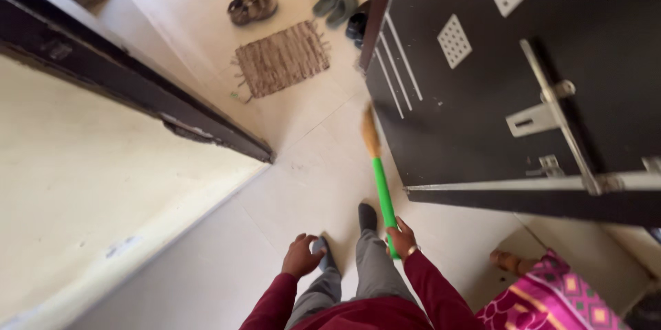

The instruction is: The person sweeps a tiled floor with a green-handled broom, moving from a bedroom area past a bed and shelf, through a doorway, and into an entryway. They lift a doormat to sweep underneath it and continue sweeping around several pairs of shoes.

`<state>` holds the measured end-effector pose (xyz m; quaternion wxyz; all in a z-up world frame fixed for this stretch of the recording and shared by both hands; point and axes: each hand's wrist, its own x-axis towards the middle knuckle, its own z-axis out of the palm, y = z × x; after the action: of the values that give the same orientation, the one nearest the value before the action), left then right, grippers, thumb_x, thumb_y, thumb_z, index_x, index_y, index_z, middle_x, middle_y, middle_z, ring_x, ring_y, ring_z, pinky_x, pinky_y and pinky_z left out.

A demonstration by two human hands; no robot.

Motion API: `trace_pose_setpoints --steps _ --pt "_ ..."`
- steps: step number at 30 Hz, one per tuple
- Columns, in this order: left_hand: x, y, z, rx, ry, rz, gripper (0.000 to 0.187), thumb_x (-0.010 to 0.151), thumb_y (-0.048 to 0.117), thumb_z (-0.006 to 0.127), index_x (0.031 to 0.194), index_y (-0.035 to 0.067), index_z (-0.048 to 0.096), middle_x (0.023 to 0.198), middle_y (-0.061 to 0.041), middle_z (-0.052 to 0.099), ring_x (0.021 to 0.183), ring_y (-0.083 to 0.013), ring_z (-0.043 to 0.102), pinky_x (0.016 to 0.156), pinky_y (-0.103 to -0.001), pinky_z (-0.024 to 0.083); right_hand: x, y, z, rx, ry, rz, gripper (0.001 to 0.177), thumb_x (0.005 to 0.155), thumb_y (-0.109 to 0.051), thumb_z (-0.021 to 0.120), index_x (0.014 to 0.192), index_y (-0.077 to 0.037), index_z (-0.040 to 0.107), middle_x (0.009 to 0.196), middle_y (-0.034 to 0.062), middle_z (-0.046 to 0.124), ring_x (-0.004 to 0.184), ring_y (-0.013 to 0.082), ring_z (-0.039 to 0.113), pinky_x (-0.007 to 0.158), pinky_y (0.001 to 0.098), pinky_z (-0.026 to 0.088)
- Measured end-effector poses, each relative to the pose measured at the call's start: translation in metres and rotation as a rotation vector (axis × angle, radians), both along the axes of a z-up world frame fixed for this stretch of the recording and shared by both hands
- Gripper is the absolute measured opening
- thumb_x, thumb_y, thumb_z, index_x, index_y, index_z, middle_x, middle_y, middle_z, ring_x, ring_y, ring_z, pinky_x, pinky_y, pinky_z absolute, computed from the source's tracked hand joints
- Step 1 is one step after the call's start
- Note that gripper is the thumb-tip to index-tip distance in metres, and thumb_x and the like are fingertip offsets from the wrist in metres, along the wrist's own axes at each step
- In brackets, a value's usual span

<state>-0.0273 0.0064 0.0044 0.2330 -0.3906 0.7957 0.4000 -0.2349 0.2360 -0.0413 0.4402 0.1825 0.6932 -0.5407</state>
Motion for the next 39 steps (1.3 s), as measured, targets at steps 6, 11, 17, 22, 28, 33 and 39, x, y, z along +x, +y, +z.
trace_pose_setpoints --steps 6,11,17,22,28,33,39 --pt "-0.020 0.012 0.005 -0.002 -0.015 0.151 0.053 0.087 0.040 0.074 0.133 0.017 0.064 0.152 -0.012 0.049 0.139 -0.0341 0.049 0.112 -0.045 0.045 -0.056 -0.041 -0.018 0.013 -0.120 0.219 0.027 0.089 -0.011 0.065 0.115 -0.007 0.059 0.069 0.0156 0.058 0.044 0.0269 0.056 0.037 0.0442 0.047" --pt "-0.024 0.024 -0.017 -0.024 0.013 0.242 0.055 0.088 0.042 0.073 0.134 0.015 0.064 0.145 -0.013 0.057 0.134 -0.0330 0.056 0.113 -0.043 0.047 -0.089 -0.027 -0.006 -0.074 -0.122 0.227 0.041 0.089 -0.012 0.062 0.129 -0.021 0.062 0.068 0.0122 0.058 0.043 0.0230 0.053 0.036 0.0380 0.043" --pt "-0.032 0.033 -0.008 0.071 -0.099 0.321 0.052 0.089 0.040 0.072 0.133 0.014 0.064 0.150 -0.009 0.053 0.135 -0.0298 0.055 0.112 -0.042 0.048 -0.073 0.021 0.063 -0.023 -0.360 0.130 0.034 0.095 -0.024 0.055 0.127 -0.014 0.051 0.076 0.0095 0.058 0.051 0.0207 0.054 0.043 0.0359 0.043" --pt "-0.030 0.033 -0.031 -0.015 -0.013 0.329 0.051 0.087 0.042 0.074 0.129 0.013 0.067 0.144 -0.012 0.057 0.133 -0.0317 0.056 0.111 -0.041 0.046 -0.055 0.029 0.048 -0.061 -0.556 0.056 0.024 0.097 -0.026 0.056 0.113 -0.009 0.048 0.071 0.0088 0.053 0.051 0.0205 0.051 0.042 0.0351 0.040" --pt "-0.010 0.039 -0.041 -0.024 -0.012 0.388 0.051 0.085 0.042 0.075 0.127 0.012 0.068 0.142 -0.013 0.058 0.129 -0.0326 0.058 0.108 -0.042 0.048 0.000 -0.033 -0.012 0.003 -0.550 0.261 0.020 0.097 -0.022 0.058 0.106 -0.007 0.048 0.068 0.0098 0.057 0.052 0.0246 0.057 0.044 0.0387 0.045" --pt "0.007 0.051 -0.029 -0.002 -0.087 0.429 0.051 0.085 0.043 0.075 0.128 0.016 0.067 0.145 -0.011 0.056 0.133 -0.0306 0.056 0.110 -0.041 0.047 0.017 -0.099 -0.031 -0.189 -0.544 0.343 0.021 0.096 -0.024 0.058 0.104 -0.004 0.052 0.073 0.0119 0.059 0.053 0.0246 0.061 0.043 0.0386 0.048" --pt "0.018 0.060 -0.027 0.024 -0.129 0.500 0.050 0.087 0.044 0.074 0.129 0.018 0.067 0.148 -0.009 0.054 0.136 -0.0297 0.054 0.112 -0.041 0.046 -0.012 -0.097 -0.029 -0.218 -0.328 0.388 0.030 0.091 -0.023 0.061 0.119 -0.011 0.056 0.078 0.0111 0.061 0.053 0.0220 0.057 0.043 0.0368 0.046"
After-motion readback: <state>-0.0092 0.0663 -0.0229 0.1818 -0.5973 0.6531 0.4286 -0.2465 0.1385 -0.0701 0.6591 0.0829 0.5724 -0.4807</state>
